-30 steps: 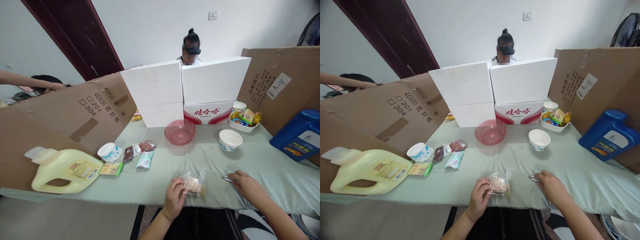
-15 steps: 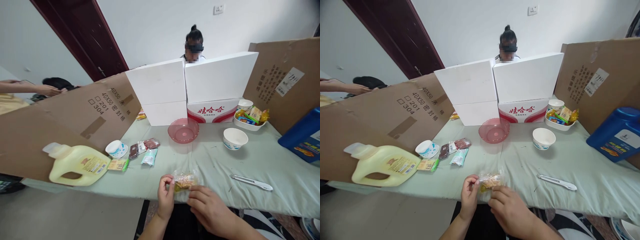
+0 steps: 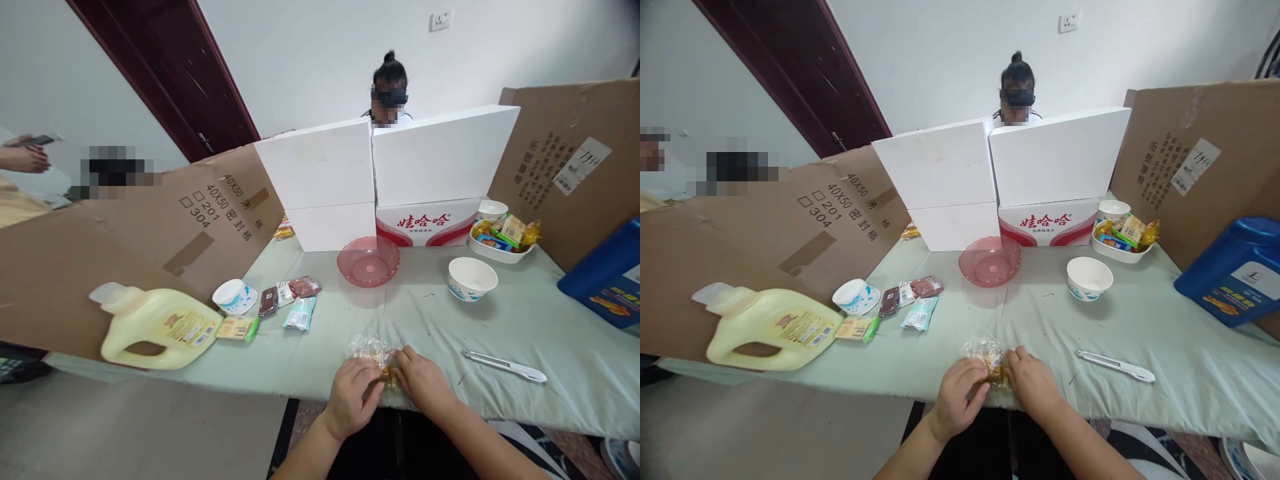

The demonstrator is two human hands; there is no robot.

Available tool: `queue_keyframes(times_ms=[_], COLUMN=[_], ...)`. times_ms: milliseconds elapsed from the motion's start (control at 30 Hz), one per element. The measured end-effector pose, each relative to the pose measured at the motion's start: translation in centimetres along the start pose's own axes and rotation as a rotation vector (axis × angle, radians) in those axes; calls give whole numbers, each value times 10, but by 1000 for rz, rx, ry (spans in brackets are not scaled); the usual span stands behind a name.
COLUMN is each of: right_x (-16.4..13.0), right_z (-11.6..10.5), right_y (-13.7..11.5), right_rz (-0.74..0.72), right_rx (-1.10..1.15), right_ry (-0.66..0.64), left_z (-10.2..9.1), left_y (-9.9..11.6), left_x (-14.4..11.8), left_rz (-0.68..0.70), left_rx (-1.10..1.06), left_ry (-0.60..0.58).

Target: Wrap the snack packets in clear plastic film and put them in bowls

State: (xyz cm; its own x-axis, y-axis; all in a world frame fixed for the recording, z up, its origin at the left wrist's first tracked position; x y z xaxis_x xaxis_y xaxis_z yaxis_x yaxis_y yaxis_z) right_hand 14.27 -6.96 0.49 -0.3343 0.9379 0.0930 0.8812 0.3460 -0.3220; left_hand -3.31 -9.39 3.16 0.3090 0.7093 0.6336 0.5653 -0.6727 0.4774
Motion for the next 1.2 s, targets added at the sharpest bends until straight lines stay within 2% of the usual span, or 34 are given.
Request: queue_keyframes(times_ms=[67,133,200,233,300,333,367,400,467,533,600,700,800,900,1033,1133,1200], right_x=[-3,-7,-15,-20,-33,-39,-44,-49,-55,-56,-52,-44,-36,-27,-15,-12,-14], right_z=[-5,-14,-28,-36,-47,-50,-51,-49,-39,-25,-14,-4,0,0,-1,1,4], right_y=[3,5,2,-2,-14,-21,-27,-33,-40,-39,-31,-17,-6,0,11,20,23], right_rz=[-17,-64,-155,-216,-355,-425,-483,-527,-552,-496,-387,-193,1,89,55,10,-22], right_rx=[19,54,104,130,176,196,215,232,238,205,171,203,240,154,-32,-96,-86], right_ry=[55,160,273,313,333,305,251,173,2,-117,-154,-141,-100,-74,-34,-13,15], left_z=[3,-2,-14,-22,-34,-38,-38,-36,-25,-11,1,11,13,8,-2,-14,-22], left_y=[-19,-43,-58,-58,-44,-31,-16,-1,23,32,22,-7,-26,-31,-44,-68,-85], left_x=[2,4,6,7,9,11,13,14,15,13,11,8,7,12,20,40,66], left_rz=[-129,-295,-392,-391,-289,-207,-123,-52,33,27,-45,-203,-304,-314,-374,-513,-530], left_rx=[199,385,472,470,368,270,155,37,-134,-138,15,266,311,269,52,-140,-139], left_ry=[-113,-99,30,130,307,338,310,227,-34,-238,-329,-415,-479,-429,-285,-68,99])
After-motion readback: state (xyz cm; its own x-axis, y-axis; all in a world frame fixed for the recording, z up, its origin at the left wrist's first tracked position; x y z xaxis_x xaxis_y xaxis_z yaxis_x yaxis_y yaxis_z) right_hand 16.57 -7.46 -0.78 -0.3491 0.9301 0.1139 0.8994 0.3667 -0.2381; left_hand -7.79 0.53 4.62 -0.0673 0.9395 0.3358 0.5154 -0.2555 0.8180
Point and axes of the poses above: each hand's wrist, its own x-axis towards the middle knuckle, its own z-axis out of the palm, y = z × x, the point moved 3 cm from there along x, towards the middle knuckle, and after that the axes turned 8 degrees about y, right-handed, at the moved point
